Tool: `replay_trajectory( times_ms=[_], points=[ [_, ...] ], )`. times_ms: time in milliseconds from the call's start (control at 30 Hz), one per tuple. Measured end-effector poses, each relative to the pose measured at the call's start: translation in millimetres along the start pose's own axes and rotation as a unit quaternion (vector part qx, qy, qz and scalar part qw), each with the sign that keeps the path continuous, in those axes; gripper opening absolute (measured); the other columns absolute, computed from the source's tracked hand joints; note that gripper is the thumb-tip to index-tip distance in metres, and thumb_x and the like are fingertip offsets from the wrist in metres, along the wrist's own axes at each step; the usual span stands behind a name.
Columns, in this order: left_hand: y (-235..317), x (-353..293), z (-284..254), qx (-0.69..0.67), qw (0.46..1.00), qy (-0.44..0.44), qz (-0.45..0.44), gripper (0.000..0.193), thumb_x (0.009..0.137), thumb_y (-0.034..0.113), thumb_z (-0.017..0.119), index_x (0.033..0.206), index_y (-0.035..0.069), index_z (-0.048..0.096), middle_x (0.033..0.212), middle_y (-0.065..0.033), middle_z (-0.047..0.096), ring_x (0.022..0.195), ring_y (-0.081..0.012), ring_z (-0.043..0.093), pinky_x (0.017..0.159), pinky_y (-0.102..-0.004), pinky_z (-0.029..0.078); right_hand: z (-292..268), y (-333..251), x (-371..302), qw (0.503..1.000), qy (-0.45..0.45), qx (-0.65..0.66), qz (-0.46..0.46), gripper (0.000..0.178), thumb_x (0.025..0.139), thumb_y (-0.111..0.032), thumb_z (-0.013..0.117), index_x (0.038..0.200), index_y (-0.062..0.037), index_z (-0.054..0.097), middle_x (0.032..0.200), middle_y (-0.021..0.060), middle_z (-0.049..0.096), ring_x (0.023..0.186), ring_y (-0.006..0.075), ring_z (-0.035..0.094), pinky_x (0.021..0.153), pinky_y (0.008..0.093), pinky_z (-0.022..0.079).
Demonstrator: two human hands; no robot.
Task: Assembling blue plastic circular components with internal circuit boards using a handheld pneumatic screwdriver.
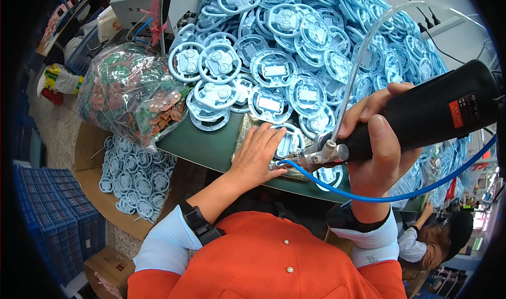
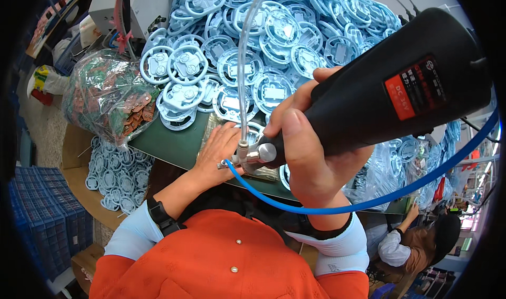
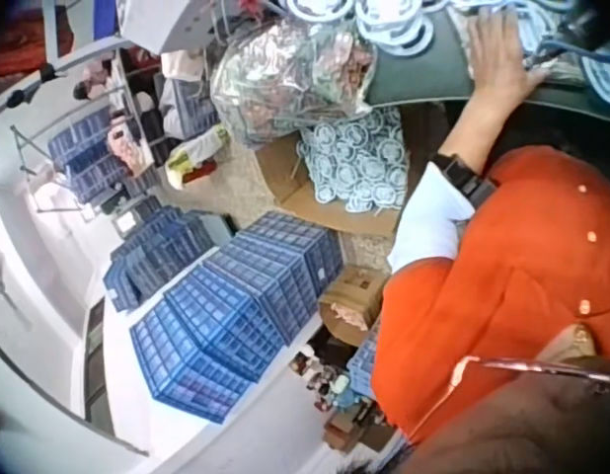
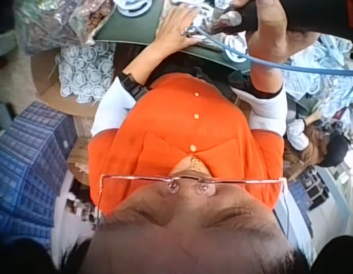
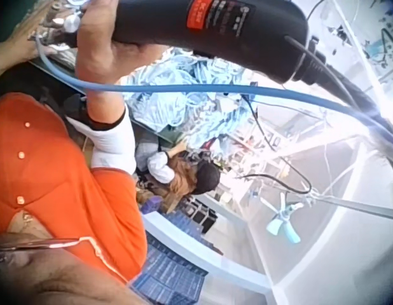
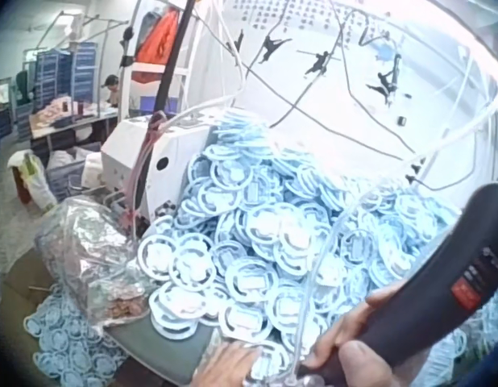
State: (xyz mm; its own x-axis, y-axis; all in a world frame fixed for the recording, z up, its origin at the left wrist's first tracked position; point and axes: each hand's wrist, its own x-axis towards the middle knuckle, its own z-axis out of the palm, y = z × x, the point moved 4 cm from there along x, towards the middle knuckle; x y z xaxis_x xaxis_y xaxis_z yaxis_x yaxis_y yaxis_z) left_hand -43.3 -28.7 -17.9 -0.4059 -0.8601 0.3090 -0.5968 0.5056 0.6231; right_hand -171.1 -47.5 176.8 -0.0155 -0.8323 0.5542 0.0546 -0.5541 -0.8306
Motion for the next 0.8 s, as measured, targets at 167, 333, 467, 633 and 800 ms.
replay_trajectory(
  times_ms=[167,333,467,633,800],
  points=[
    [0.2,0.2,-3.1,-0.001,1.0,-0.005,0.001,0.095,0.062,0.027,0.089,0.14,0.003,0.04,0.129,-0.0139,0.047,0.133,-0.0337,0.039,0.11,-0.0515,0.031,2.1,0.1,0.7,1.0,0.002,0.003,0.0,0.046,0.083,-0.011,0.058,0.125,0.0013,0.044,0.083,0.0106,0.05,0.058,0.0203,0.057,0.055,0.0311,0.049],
    [-2.7,1.3,-1.8,-0.004,1.0,-0.01,0.001,0.095,0.061,0.026,0.089,0.139,0.002,0.041,0.128,-0.0137,0.048,0.132,-0.0336,0.039,0.11,-0.0515,0.031,3.3,4.4,1.8,1.0,0.001,0.0,0.012,0.043,0.083,-0.011,0.058,0.122,-0.0003,0.045,0.082,0.0105,0.05,0.058,0.0202,0.057,0.055,0.0309,0.049],
    [-1.4,2.4,-2.7,0.005,1.0,-0.007,0.011,0.095,0.061,0.026,0.09,0.139,0.002,0.041,0.128,-0.014,0.048,0.132,-0.0339,0.04,0.11,-0.0509,0.032,2.0,6.2,1.3,1.0,-0.013,0.015,0.0,0.039,0.083,-0.009,0.057,0.118,-0.0007,0.045,0.082,0.0108,0.05,0.058,0.0201,0.057,0.055,0.0303,0.049],
    [-7.3,-1.3,6.0,-0.002,0.999,0.021,0.03,0.094,0.062,0.026,0.089,0.139,0.001,0.041,0.129,-0.0155,0.047,0.132,-0.0358,0.039,0.108,-0.0523,0.032,3.1,8.8,-7.4,1.0,-0.006,0.01,0.0,0.035,0.084,-0.008,0.058,0.115,-0.0007,0.043,0.079,0.0101,0.051,0.06,0.0192,0.058,0.055,0.0297,0.05],
    [-5.1,-2.1,-2.5,0.022,1.0,-0.008,0.017,0.084,0.066,0.033,0.085,0.136,0.005,0.047,0.13,-0.0178,0.048,0.128,-0.0403,0.042,0.104,-0.055,0.033,1.7,0.0,-0.1,0.993,-0.097,-0.05,-0.04,0.042,0.084,-0.004,0.057,0.122,0.0039,0.042,0.077,0.0108,0.053,0.06,0.019,0.058,0.056,0.0324,0.049]
  ],
)
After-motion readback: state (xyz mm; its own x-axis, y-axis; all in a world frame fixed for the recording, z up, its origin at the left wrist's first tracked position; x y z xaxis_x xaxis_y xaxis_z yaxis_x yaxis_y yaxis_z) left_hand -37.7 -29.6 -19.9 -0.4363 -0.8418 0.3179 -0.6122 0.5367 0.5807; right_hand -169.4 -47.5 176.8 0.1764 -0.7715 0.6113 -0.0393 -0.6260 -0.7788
